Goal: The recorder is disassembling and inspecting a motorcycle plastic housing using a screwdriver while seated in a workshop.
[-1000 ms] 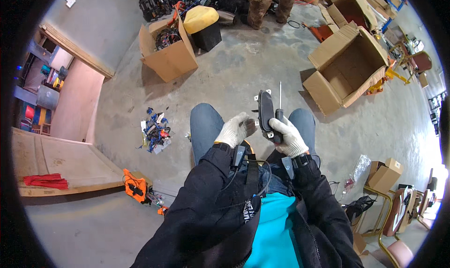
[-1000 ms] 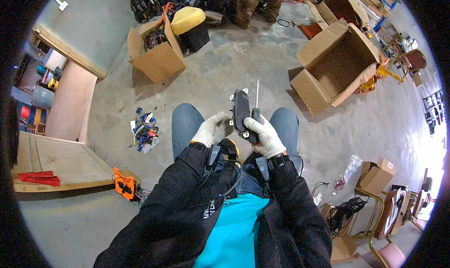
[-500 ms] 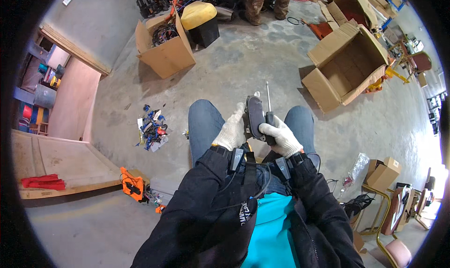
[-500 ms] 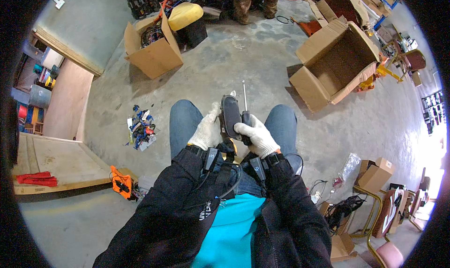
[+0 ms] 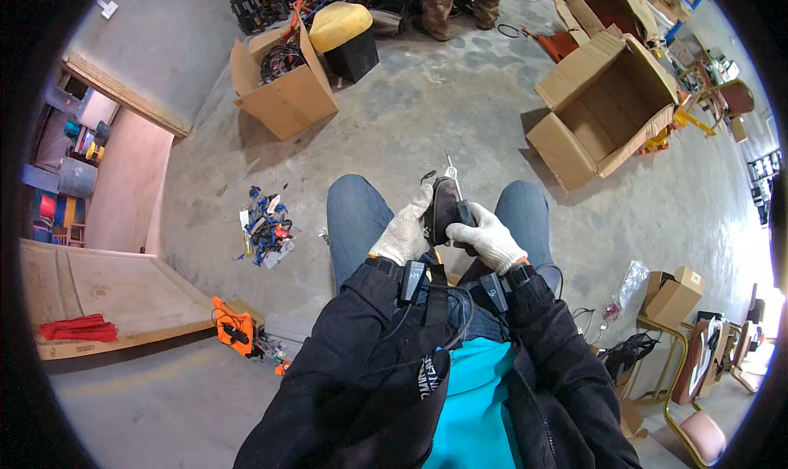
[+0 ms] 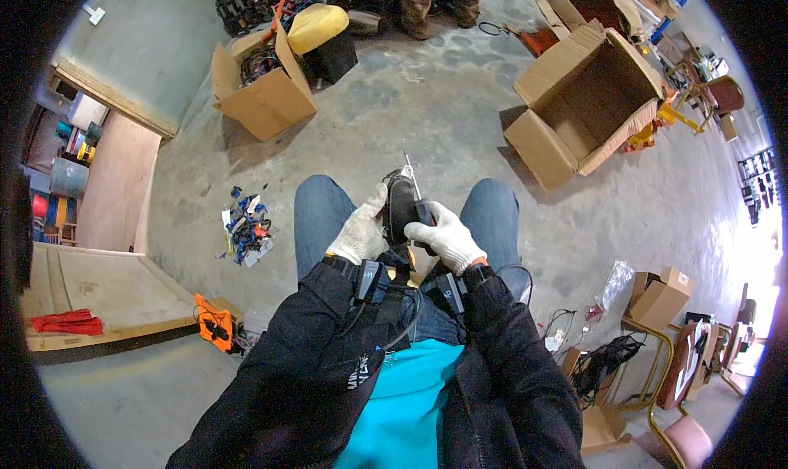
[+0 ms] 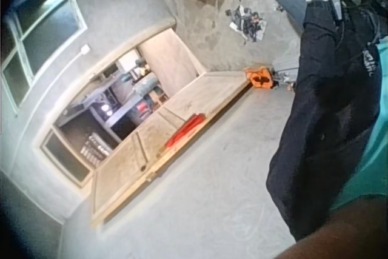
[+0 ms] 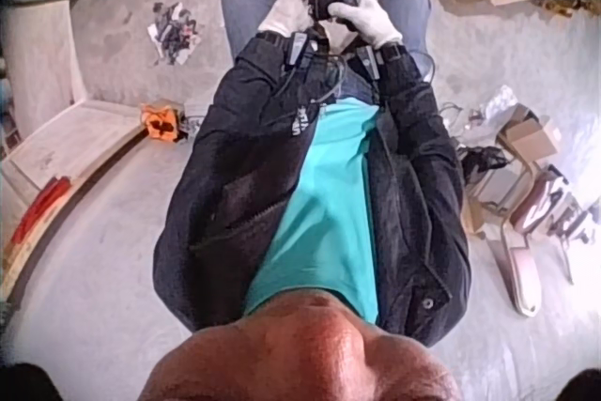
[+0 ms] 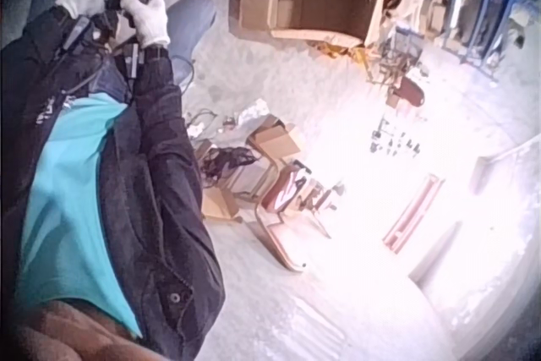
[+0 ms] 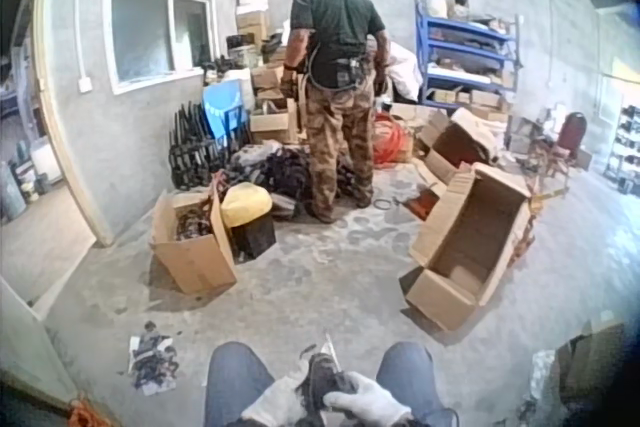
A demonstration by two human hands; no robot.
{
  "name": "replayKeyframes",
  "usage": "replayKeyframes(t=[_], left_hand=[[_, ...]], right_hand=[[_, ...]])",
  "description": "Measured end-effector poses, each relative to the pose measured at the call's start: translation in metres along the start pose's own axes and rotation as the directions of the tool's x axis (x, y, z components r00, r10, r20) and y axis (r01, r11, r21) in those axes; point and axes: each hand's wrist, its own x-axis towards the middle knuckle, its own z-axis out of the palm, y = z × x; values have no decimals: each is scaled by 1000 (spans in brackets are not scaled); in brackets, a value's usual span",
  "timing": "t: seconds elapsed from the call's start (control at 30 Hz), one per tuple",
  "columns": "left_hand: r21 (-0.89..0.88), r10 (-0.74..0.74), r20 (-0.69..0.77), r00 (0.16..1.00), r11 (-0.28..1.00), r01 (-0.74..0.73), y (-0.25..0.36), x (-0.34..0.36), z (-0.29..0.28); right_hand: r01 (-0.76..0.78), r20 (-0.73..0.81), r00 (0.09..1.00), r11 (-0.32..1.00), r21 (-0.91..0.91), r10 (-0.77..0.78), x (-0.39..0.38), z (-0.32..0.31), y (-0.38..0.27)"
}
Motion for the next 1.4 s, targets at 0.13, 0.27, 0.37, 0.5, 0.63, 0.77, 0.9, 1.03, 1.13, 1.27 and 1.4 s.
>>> replayKeyframes(t=[0.13, 0.27, 0.37, 0.5, 0.63, 0.77, 0.9, 1.03, 1.13, 1.27, 1.4], left_hand=[[58, 8, 14, 1000, 998, -8, 2, 3, -4], [-4, 30, -54, 998, 1000, -30, 3, 1, 5], [23, 28, -108, 994, 999, -26, 6, 0, 6], [146, -1, -198, 980, 989, 30, 2, -2, 2], [127, -8, -39, 999, 992, 13, -8, 7, -16], [304, -63, -114, 991, 948, 95, -11, 5, -19], [573, -22, -138, 990, 814, 98, -12, 10, -40], [479, -39, -158, 987, 871, 111, -18, 12, -40], [602, -28, -275, 961, 775, 195, -13, 8, -32], [756, 274, -467, 841, 616, 219, -7, -1, 2], [569, 274, -416, 867, 822, 13, 0, 3, -3]], right_hand=[[1, -53, 999, 998, -57, -4, -4, 2, -9], [42, -119, 992, 998, 53, -35, 5, -1, 5], [43, -153, 988, 976, 215, -10, 12, -5, 15], [61, -167, 986, 980, 188, -30, 0, 1, -6], [78, -150, 987, 991, 111, -61, 0, 0, -5], [129, -106, 989, 958, 255, -105, 6, -5, 8], [105, -53, 994, 922, 373, -92, 7, -3, 8], [111, -51, 994, 901, 419, -99, 11, -1, 11], [89, -22, 996, 914, 397, -87, 10, -4, 11], [64, -94, 995, 962, 267, -40, 7, -2, 7], [60, -103, 994, 983, 172, -43, 10, -4, 9]])
